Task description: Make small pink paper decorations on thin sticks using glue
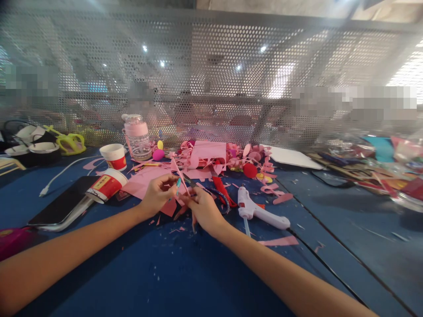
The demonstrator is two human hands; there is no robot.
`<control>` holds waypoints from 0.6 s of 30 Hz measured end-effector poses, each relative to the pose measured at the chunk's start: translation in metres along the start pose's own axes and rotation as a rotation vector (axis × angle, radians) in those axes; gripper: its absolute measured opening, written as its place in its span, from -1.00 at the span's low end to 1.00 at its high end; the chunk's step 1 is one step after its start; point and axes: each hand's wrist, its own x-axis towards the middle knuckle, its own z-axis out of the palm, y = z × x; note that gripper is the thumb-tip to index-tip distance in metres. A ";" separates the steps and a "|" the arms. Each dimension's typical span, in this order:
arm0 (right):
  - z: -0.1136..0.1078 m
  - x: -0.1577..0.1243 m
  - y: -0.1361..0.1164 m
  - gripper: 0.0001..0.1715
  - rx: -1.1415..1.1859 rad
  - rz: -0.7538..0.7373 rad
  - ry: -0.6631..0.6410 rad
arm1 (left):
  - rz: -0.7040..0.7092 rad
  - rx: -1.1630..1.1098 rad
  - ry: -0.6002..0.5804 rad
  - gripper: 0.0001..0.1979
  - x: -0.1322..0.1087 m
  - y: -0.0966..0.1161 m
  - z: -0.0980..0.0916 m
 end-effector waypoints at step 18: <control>0.003 -0.001 -0.006 -0.61 0.045 0.004 0.052 | 0.038 0.054 -0.031 -0.82 0.000 -0.002 0.000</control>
